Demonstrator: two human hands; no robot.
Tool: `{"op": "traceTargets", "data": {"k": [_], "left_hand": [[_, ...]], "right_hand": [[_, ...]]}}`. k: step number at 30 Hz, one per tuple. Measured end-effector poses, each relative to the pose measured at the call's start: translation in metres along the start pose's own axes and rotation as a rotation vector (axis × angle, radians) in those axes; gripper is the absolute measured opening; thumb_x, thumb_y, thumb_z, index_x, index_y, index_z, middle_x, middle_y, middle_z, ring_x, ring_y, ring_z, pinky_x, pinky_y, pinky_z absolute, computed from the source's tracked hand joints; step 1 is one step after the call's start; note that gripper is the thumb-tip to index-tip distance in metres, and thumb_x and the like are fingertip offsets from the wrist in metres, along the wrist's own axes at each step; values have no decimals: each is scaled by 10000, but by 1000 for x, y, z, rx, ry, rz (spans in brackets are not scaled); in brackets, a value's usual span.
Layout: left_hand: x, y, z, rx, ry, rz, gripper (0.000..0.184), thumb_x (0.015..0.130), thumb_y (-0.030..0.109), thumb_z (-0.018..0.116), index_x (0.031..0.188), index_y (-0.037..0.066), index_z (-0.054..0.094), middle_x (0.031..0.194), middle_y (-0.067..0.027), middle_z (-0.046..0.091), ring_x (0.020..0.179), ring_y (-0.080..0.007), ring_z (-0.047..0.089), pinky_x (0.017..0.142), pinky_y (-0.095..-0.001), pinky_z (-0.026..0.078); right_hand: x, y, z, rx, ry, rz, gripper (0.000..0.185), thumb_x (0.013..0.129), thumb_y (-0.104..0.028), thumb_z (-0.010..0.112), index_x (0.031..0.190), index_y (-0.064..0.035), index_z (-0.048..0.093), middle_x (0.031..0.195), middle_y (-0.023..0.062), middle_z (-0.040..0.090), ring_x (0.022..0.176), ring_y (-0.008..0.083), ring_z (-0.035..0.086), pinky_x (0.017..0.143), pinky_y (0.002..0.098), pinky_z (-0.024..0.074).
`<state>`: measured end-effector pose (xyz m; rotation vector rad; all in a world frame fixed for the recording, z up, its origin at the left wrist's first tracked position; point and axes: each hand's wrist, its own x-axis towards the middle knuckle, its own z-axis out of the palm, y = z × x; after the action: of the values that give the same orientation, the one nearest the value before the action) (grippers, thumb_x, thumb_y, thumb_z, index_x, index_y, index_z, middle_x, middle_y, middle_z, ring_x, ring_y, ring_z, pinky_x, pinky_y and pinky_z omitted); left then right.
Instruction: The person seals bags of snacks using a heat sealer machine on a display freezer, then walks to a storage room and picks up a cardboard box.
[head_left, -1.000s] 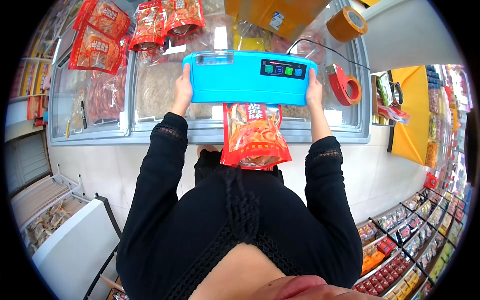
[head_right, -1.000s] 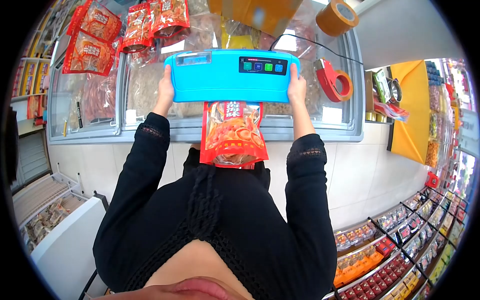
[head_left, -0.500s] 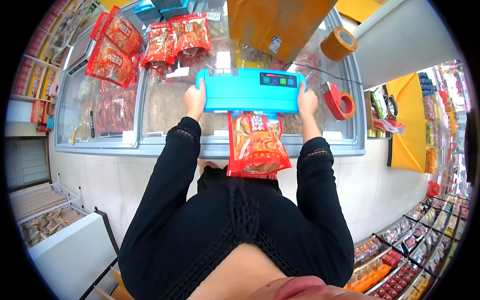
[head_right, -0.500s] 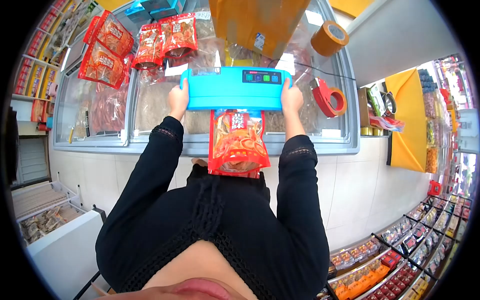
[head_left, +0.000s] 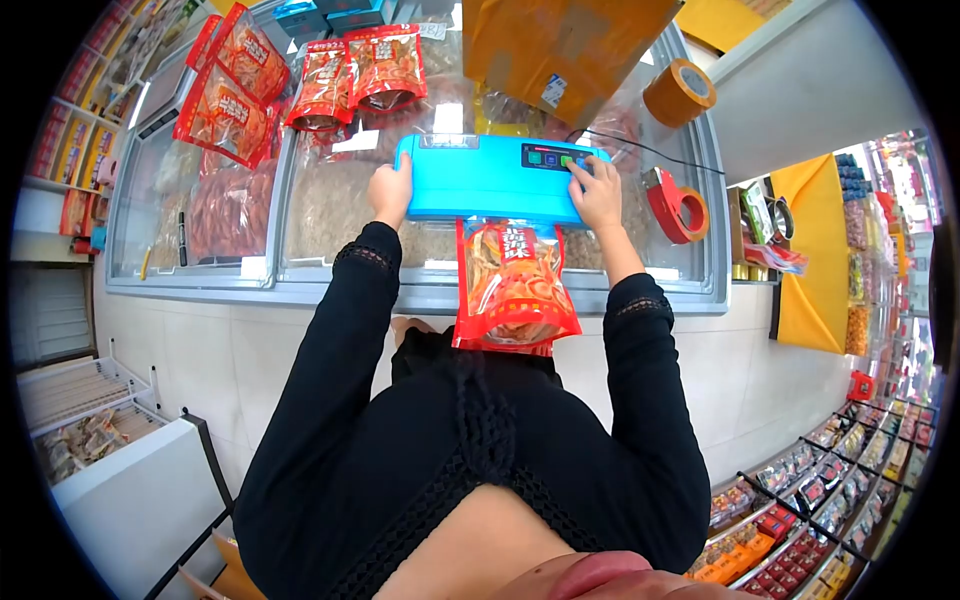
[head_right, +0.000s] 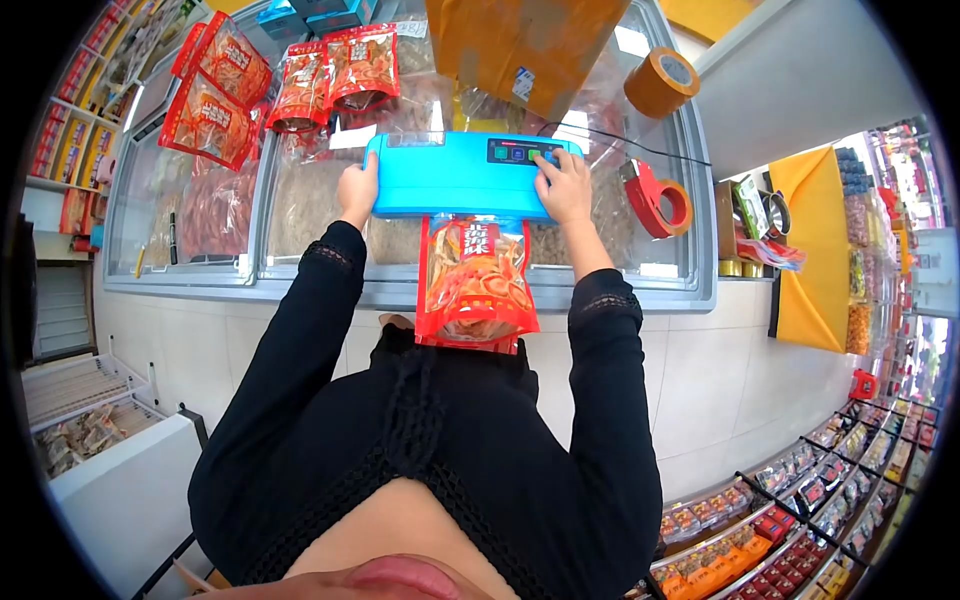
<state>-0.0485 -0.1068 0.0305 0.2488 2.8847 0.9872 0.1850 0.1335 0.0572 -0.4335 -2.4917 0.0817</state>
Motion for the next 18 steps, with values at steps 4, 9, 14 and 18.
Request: {"op": "traceTargets", "data": {"k": [4, 9, 14, 18], "left_hand": [[-2, 1, -1, -9, -1, -11, 559, 761, 490, 405, 708, -28, 608, 745, -244, 579, 737, -383, 565, 669, -438, 434], [2, -1, 4, 33, -16, -7, 566, 764, 495, 391, 725, -26, 609, 753, -244, 581, 745, -385, 564, 684, -440, 432], [5, -2, 5, 75, -8, 15, 578, 769, 499, 373, 737, -29, 608, 763, -245, 580, 757, -386, 562, 697, -441, 428], [1, 3, 0, 77, -10, -4, 570, 775, 489, 366, 745, -25, 610, 774, -246, 581, 761, -388, 561, 702, -441, 428]], "right_hand": [[1, -1, -1, -9, -19, 23, 233, 672, -171, 565, 894, -163, 635, 944, 74, 506, 900, 248, 460, 774, 367, 384], [4, -5, -4, 17, -86, 70, 221, 688, -207, 566, 888, -144, 636, 944, 64, 511, 933, 232, 451, 793, 363, 365], [4, -3, 3, 27, -116, 114, 213, 695, -224, 566, 870, -125, 636, 952, 57, 520, 955, 221, 453, 794, 349, 351], [0, -5, 5, 28, -29, 53, 212, 698, -215, 562, 875, -118, 628, 943, 60, 538, 924, 229, 480, 772, 348, 366]]}}
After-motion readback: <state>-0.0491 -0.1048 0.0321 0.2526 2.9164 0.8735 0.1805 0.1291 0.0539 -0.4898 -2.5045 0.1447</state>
